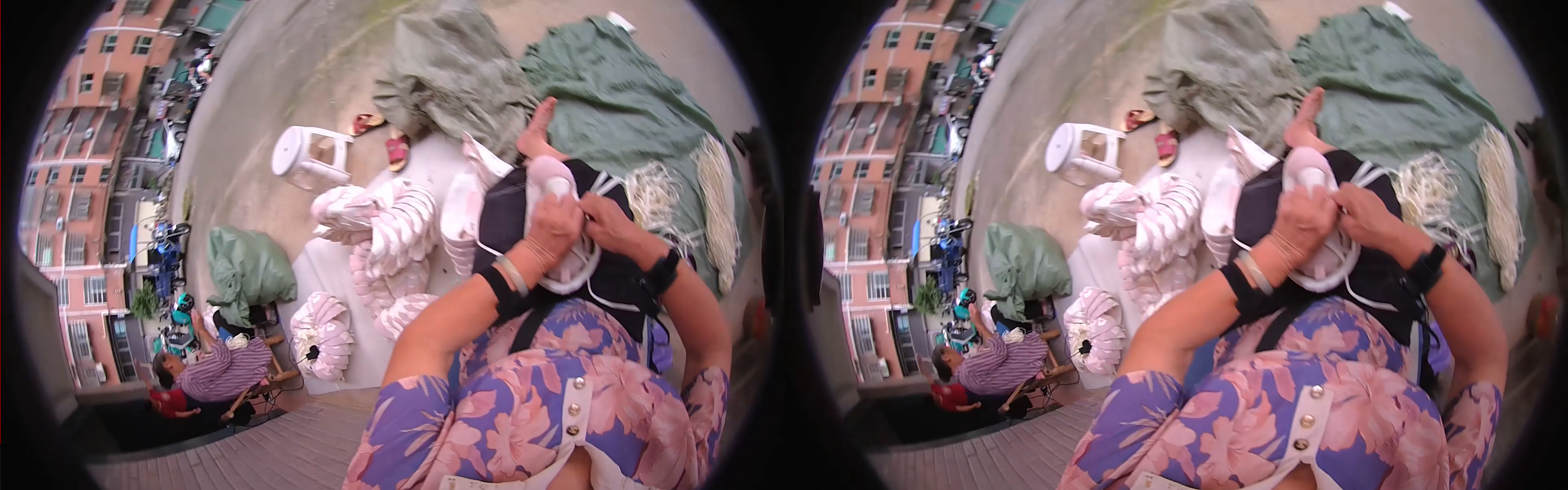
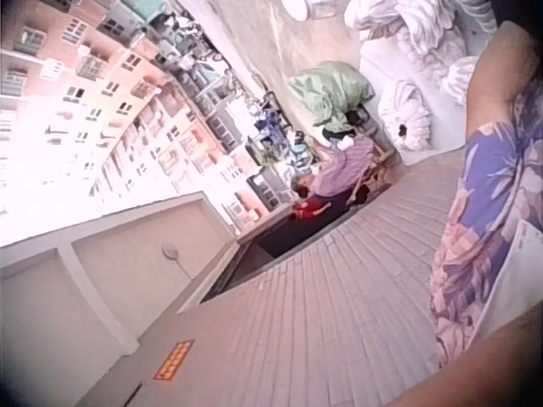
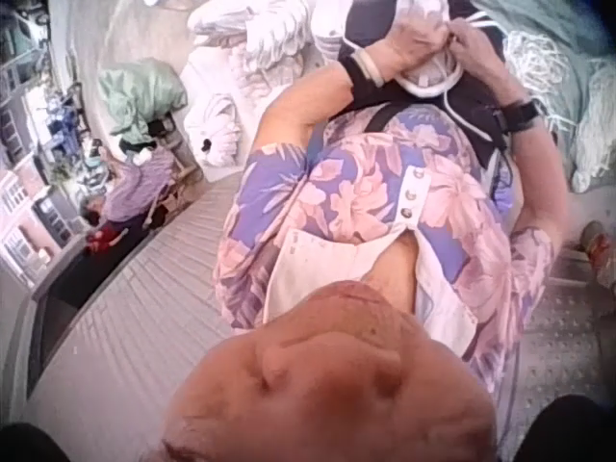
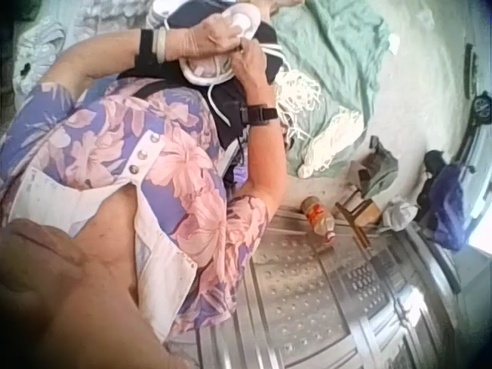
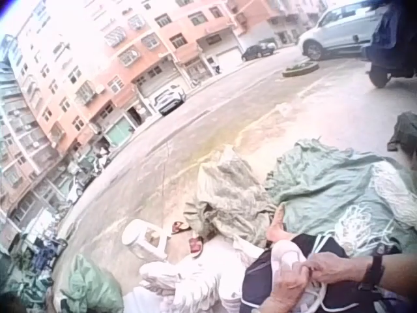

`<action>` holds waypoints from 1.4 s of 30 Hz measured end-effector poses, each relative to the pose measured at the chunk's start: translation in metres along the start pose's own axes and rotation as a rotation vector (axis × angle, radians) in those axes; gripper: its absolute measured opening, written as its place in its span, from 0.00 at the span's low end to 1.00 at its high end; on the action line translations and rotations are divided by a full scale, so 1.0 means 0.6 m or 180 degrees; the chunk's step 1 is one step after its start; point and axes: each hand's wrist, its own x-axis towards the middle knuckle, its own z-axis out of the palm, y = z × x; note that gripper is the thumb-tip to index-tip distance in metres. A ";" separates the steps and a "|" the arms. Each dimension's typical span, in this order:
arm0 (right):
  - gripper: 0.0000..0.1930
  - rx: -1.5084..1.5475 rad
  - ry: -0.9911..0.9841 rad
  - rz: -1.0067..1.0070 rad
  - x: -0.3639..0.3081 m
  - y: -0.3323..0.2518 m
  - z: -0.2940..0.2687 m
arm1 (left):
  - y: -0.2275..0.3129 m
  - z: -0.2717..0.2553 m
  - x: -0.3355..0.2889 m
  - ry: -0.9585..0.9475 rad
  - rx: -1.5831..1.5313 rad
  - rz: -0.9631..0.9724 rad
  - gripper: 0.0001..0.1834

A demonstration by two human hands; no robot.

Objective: The recorder is lacing several pairs of white and pink shoes.

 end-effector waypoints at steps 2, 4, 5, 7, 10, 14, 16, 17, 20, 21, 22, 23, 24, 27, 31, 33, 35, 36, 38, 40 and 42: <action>0.10 0.0158 0.0029 -0.0029 -0.015 0.010 -0.002 | 0.015 0.019 -0.005 -0.0003 -0.0251 0.0020 0.04; 0.08 0.0200 -0.0010 0.0174 -0.021 -0.002 -0.007 | 0.020 0.030 -0.014 -0.0058 -0.0186 0.0055 0.04; 0.08 0.0300 -0.0072 0.0173 -0.023 -0.008 -0.009 | 0.023 0.027 -0.015 -0.0135 -0.0254 -0.0039 0.05; 0.13 0.0546 0.0109 0.0108 -0.023 -0.001 0.003 | 0.022 0.023 -0.017 -0.0354 -0.0395 -0.0204 0.06; 0.18 0.0841 0.0618 0.0543 -0.031 -0.011 0.025 | 0.016 0.012 -0.012 -0.0467 -0.0488 -0.0345 0.07; 0.18 0.1012 0.0538 0.0954 -0.033 -0.014 0.027 | 0.009 0.007 -0.016 -0.0714 -0.0650 -0.0256 0.07; 0.18 0.1029 0.0588 0.1088 -0.032 -0.013 0.027 | 0.014 -0.015 -0.033 -0.0531 -0.0677 -0.0301 0.06; 0.18 0.1026 0.0680 0.1021 -0.035 -0.016 0.026 | 0.013 -0.042 -0.044 -0.0386 -0.0895 -0.0508 0.05; 0.21 0.1004 0.0779 0.1050 -0.047 -0.025 0.023 | -0.028 -0.126 -0.100 -0.0592 -0.0464 -0.0303 0.04; 0.22 0.1045 0.0916 0.0999 -0.052 -0.020 0.030 | -0.050 -0.139 -0.136 -0.0415 -0.0192 -0.0394 0.03; 0.23 0.1068 0.1033 0.0979 -0.061 -0.016 0.038 | -0.077 -0.136 -0.185 -0.0326 0.0022 -0.0923 0.04; 0.24 0.0833 0.1164 0.0696 -0.061 -0.013 0.049 | -0.101 -0.150 -0.228 -0.0390 0.0181 -0.1635 0.05; 0.26 0.0570 0.1249 0.0510 -0.061 -0.017 0.054 | -0.128 -0.158 -0.288 -0.0658 0.0245 -0.2559 0.05; 0.26 0.0027 0.1403 0.0021 -0.043 -0.026 0.050 | -0.180 -0.208 -0.423 -0.1172 0.0884 -0.3528 0.10; 0.28 0.0063 0.1397 -0.0003 -0.035 -0.018 0.059 | -0.222 -0.244 -0.543 -0.1160 0.1480 -0.3605 0.11; 0.27 0.0270 0.1371 0.0075 -0.036 -0.025 0.060 | -0.268 -0.245 -0.575 -0.0769 0.0845 -0.4299 0.11; 0.26 0.0290 0.1315 0.0173 -0.048 -0.032 0.044 | -0.266 -0.236 -0.548 -0.0336 0.0167 -0.4976 0.12; 0.24 0.0784 0.1240 0.0551 -0.058 -0.025 0.034 | -0.255 -0.243 -0.459 0.0372 -0.0995 -0.5271 0.11; 0.21 0.1348 0.1137 0.0840 -0.056 -0.016 0.032 | -0.249 -0.289 -0.370 0.1419 -0.2490 -0.5183 0.09; 0.17 0.0619 0.1852 0.0336 -0.046 0.013 0.042 | -0.255 -0.322 -0.337 0.1669 -0.2853 -0.4888 0.09; 0.15 0.0287 0.1887 0.0290 -0.036 0.008 0.032 | -0.255 -0.353 -0.301 0.2135 -0.3334 -0.4491 0.09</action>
